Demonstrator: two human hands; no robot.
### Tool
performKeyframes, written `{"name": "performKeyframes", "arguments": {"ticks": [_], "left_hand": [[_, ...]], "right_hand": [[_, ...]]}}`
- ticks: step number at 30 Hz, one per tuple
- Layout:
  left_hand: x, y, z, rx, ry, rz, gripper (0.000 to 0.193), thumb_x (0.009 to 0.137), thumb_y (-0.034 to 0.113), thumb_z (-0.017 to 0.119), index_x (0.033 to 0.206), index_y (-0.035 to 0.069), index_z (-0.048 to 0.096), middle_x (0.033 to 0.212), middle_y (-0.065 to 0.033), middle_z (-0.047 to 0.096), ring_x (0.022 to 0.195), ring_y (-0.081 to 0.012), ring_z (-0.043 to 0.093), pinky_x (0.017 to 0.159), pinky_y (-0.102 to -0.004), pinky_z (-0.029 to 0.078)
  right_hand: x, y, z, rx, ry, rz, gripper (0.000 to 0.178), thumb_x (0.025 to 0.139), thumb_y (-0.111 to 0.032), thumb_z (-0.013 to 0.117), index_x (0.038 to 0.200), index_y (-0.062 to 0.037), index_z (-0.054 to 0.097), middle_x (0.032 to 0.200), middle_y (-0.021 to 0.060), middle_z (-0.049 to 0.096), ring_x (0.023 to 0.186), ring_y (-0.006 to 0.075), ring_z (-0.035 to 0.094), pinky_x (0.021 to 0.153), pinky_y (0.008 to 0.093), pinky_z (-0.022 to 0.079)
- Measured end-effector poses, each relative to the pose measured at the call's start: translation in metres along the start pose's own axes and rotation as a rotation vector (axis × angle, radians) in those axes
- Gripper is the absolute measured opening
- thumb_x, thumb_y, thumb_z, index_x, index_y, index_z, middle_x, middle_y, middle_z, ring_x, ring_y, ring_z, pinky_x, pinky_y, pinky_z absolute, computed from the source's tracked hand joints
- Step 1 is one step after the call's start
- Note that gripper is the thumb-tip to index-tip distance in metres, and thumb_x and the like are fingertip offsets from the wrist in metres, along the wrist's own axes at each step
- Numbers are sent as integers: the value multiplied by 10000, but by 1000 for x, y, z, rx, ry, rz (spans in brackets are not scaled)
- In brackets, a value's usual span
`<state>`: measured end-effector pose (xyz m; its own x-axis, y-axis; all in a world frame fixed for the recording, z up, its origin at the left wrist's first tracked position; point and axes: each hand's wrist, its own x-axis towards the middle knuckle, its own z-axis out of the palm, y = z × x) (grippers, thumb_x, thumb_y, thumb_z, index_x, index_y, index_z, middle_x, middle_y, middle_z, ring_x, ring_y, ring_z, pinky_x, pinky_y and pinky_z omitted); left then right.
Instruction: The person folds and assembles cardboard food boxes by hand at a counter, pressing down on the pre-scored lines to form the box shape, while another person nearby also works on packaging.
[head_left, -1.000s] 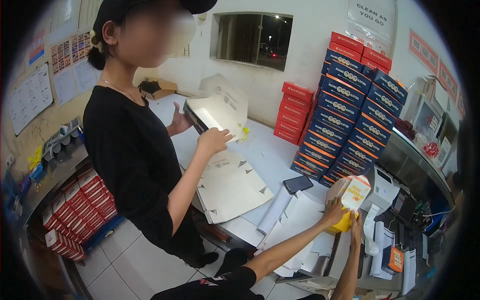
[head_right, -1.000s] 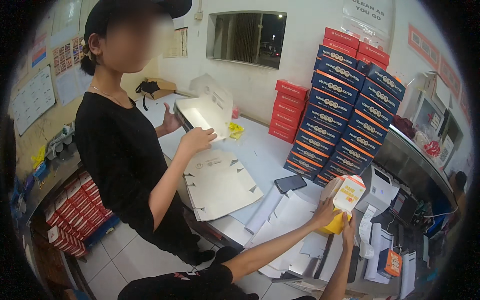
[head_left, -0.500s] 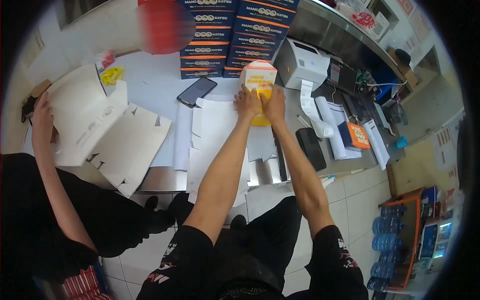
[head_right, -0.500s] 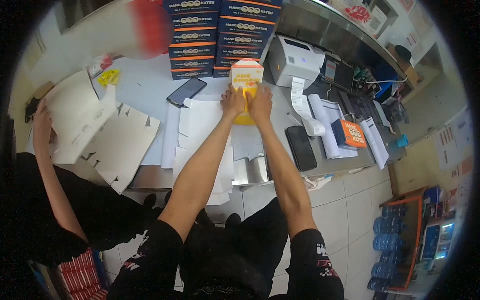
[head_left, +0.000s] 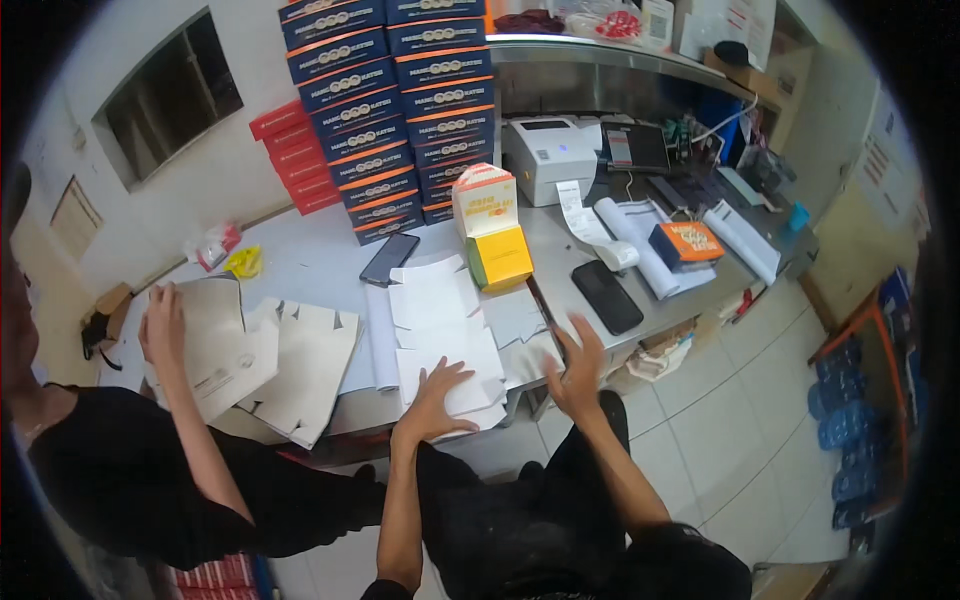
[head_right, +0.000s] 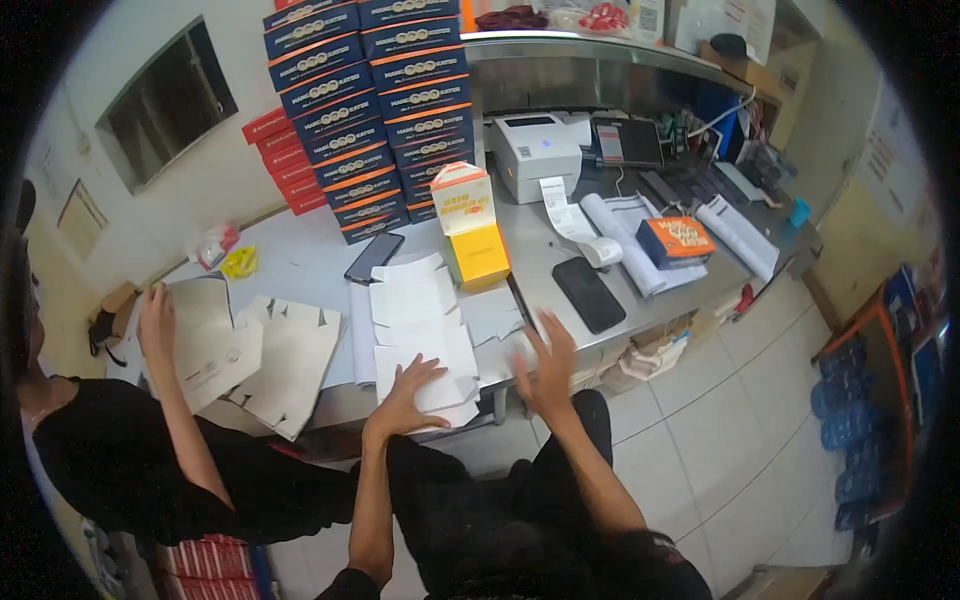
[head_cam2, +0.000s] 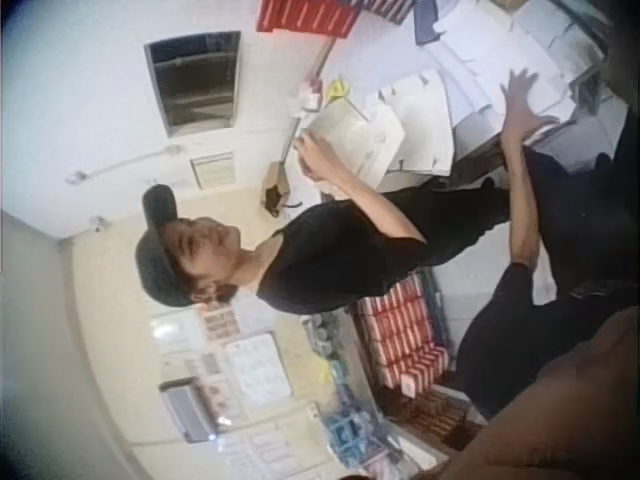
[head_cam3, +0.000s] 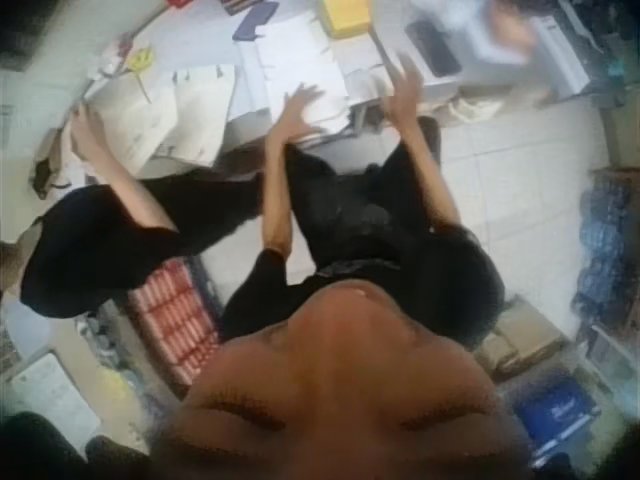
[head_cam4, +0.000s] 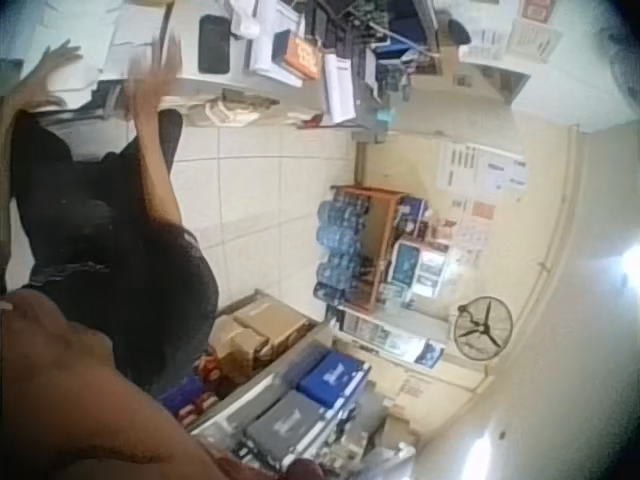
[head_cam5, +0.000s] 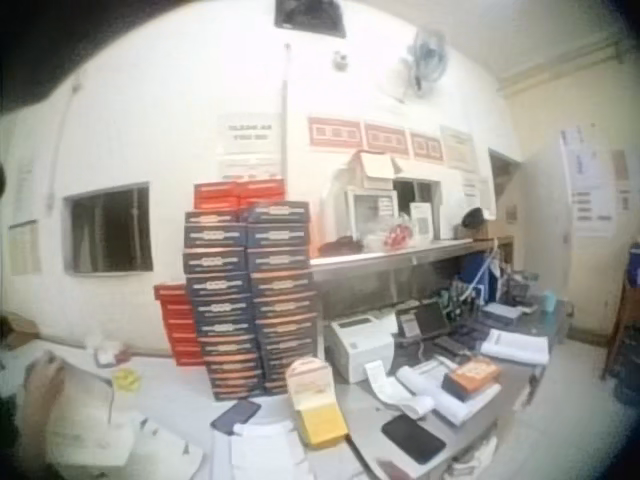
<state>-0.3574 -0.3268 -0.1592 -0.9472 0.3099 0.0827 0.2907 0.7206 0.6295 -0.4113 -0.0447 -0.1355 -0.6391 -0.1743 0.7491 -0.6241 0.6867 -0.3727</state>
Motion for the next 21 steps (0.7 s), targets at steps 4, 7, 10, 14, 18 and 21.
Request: {"name": "performKeyframes", "arguments": {"ticks": [4,7,10,14,18,21], "left_hand": [[-12,-8,-1,-19,-40,41,594,762,256,811,1294,102,597,1468,-102,458,1444,-325,275,1169,-545,176],[-14,-10,-12,-244,11,-8,442,803,224,779,1198,63,664,1335,-119,584,1367,-305,412,1128,-428,308],[-5,-16,-17,-392,31,-209,336,834,206,755,1113,26,707,1174,-135,679,1223,-256,553,1035,-326,414],[11,2,-31,-412,20,-344,273,865,184,732,1057,-10,725,1082,-128,710,1054,-178,630,962,-304,468],[11,-13,-28,-521,-59,-242,381,826,138,771,1153,-33,673,1145,-123,689,1080,-173,622,967,-312,484],[4,-12,-27,-706,-17,-309,472,793,77,790,1216,-54,625,1187,-153,666,1111,-194,617,1011,-316,462]], "right_hand": [[-171,25,-66,-348,-432,499,746,785,-269,733,1429,-77,408,1466,243,350,1328,442,360,1057,554,339],[-194,29,-83,-223,-472,831,960,787,-422,739,1524,-115,207,1482,286,297,1303,478,369,1028,538,390],[-197,32,-82,-278,-439,876,997,769,-426,764,1526,-116,195,1464,301,306,1277,475,397,1018,537,395],[-204,41,-75,-279,-348,740,934,773,-357,773,1495,-87,245,1422,301,364,1252,481,434,1017,526,402],[-155,72,-64,-104,-227,539,689,805,-234,744,1378,-39,413,1370,250,437,1231,420,465,995,493,410],[-65,83,-53,69,-16,354,469,836,-187,704,1235,-7,535,1243,198,542,1172,359,523,965,438,429]]}}
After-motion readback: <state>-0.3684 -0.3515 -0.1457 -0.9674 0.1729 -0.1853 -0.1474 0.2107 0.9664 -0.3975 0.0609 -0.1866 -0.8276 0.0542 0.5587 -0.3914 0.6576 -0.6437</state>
